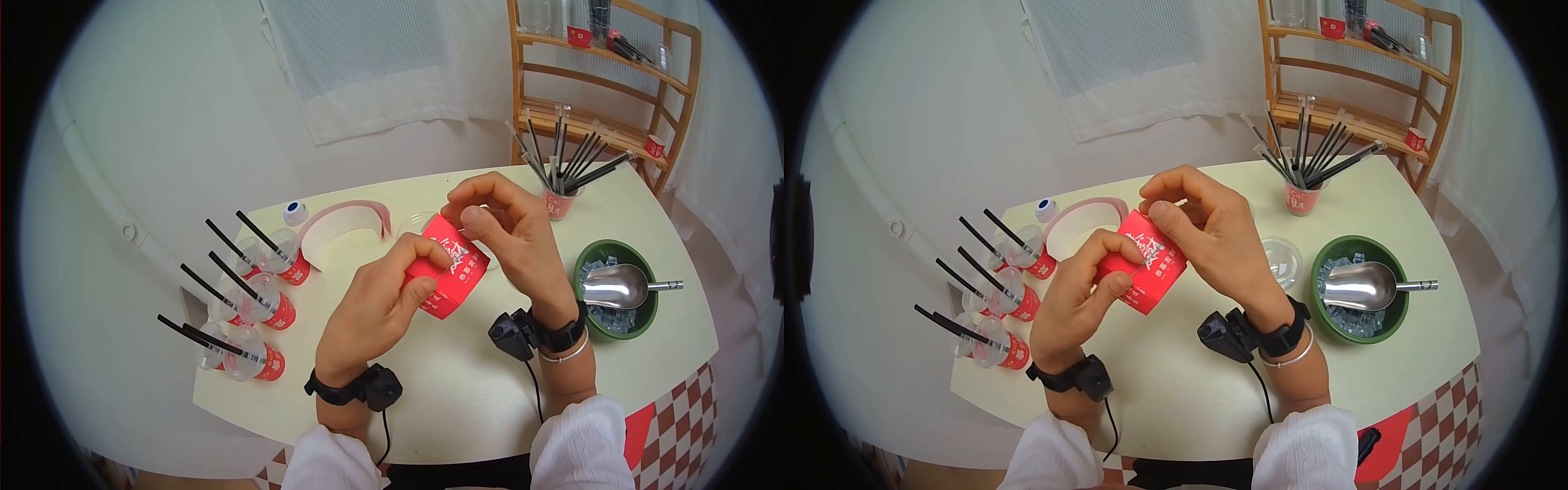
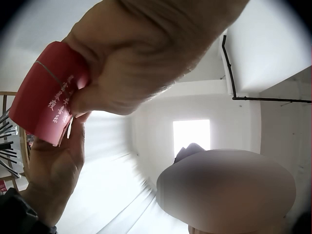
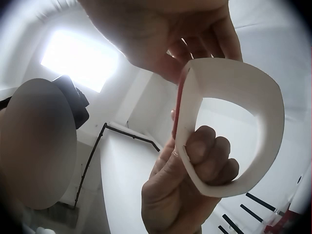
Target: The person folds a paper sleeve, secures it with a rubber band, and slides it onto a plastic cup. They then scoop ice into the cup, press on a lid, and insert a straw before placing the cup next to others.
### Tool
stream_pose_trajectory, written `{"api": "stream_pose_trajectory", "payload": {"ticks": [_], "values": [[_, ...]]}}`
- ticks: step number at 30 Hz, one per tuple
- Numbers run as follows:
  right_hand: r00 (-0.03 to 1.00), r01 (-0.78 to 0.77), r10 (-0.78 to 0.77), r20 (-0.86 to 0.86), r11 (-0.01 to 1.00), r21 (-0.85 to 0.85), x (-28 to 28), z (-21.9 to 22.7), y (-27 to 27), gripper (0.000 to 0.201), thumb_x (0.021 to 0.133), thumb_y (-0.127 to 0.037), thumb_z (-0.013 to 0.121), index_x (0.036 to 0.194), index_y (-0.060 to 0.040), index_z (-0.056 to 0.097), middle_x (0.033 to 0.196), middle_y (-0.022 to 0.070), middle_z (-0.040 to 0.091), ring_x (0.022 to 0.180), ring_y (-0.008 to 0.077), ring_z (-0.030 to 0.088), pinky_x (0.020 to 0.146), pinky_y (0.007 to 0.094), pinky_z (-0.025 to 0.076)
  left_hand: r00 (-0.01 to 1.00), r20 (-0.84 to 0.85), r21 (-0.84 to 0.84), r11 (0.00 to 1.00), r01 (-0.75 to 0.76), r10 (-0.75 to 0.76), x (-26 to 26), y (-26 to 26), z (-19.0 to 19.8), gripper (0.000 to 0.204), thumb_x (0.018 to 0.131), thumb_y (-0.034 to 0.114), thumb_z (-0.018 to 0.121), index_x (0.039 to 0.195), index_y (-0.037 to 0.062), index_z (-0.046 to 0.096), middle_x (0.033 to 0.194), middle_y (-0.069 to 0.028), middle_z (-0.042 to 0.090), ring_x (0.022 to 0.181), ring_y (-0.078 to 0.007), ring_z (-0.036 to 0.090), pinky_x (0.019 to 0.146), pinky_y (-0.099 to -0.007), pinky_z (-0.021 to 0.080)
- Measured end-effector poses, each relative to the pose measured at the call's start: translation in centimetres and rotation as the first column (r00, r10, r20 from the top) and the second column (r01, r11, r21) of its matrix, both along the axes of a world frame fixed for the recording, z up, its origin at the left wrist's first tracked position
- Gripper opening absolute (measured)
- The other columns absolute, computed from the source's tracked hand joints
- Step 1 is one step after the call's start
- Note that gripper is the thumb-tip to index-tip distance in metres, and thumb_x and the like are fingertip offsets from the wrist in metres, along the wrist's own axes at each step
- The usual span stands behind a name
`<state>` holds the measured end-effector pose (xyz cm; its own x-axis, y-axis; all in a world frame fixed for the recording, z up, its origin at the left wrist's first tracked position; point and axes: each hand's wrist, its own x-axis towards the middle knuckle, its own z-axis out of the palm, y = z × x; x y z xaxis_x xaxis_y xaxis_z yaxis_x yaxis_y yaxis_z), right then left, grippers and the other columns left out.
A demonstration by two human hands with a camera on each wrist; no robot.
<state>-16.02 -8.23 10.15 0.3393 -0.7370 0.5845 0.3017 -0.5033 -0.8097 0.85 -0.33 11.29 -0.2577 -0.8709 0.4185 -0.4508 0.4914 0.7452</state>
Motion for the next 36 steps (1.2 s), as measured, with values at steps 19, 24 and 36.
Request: {"api": "stream_pose_trajectory", "payload": {"ticks": [19,24,36], "values": [[0.891,0.103,-0.328,-0.314,0.82,-0.563,-0.2,1.1,2.0,0.062,0.067,-0.019,0.076,0.121,-0.0077,0.048,0.12,0.0142,0.05,0.107,0.0342,0.052,0.085,0.037,0.049,0.957,-0.143,-0.122,0.955,-0.27,0.252,-0.2,-0.2,-0.4,0.019,0.089,0.004,0.05,0.107,0.0016,0.048,0.098,-0.0054,0.053,0.086,-0.0103,0.052,0.074,-0.0242,0.045],[0.834,0.077,-0.359,-0.418,0.828,-0.556,0.8,0.3,2.3,0.079,0.065,-0.018,0.078,0.132,-0.0097,0.038,0.128,0.0127,0.042,0.108,0.032,0.051,0.079,0.0389,0.051,0.97,-0.211,-0.192,0.967,-0.166,0.124,-0.8,-0.2,-0.6,0.018,0.09,0.006,0.051,0.107,0.0018,0.048,0.097,-0.0097,0.06,0.087,-0.0195,0.061,0.076,-0.0296,0.048],[0.975,0.183,-0.213,-0.057,0.925,-0.334,1.0,0.3,1.5,0.085,0.065,-0.02,0.078,0.135,-0.0033,0.034,0.122,0.0155,0.048,0.11,0.0307,0.051,0.093,0.0352,0.043,0.884,-0.409,-0.407,0.822,-0.399,0.226,-0.6,-0.5,-0.6,0.096,0.075,0.05,0.071,0.142,0.001,0.022,0.131,-0.0149,0.041,0.12,-0.0233,0.044,0.094,-0.0378,0.04]]}}
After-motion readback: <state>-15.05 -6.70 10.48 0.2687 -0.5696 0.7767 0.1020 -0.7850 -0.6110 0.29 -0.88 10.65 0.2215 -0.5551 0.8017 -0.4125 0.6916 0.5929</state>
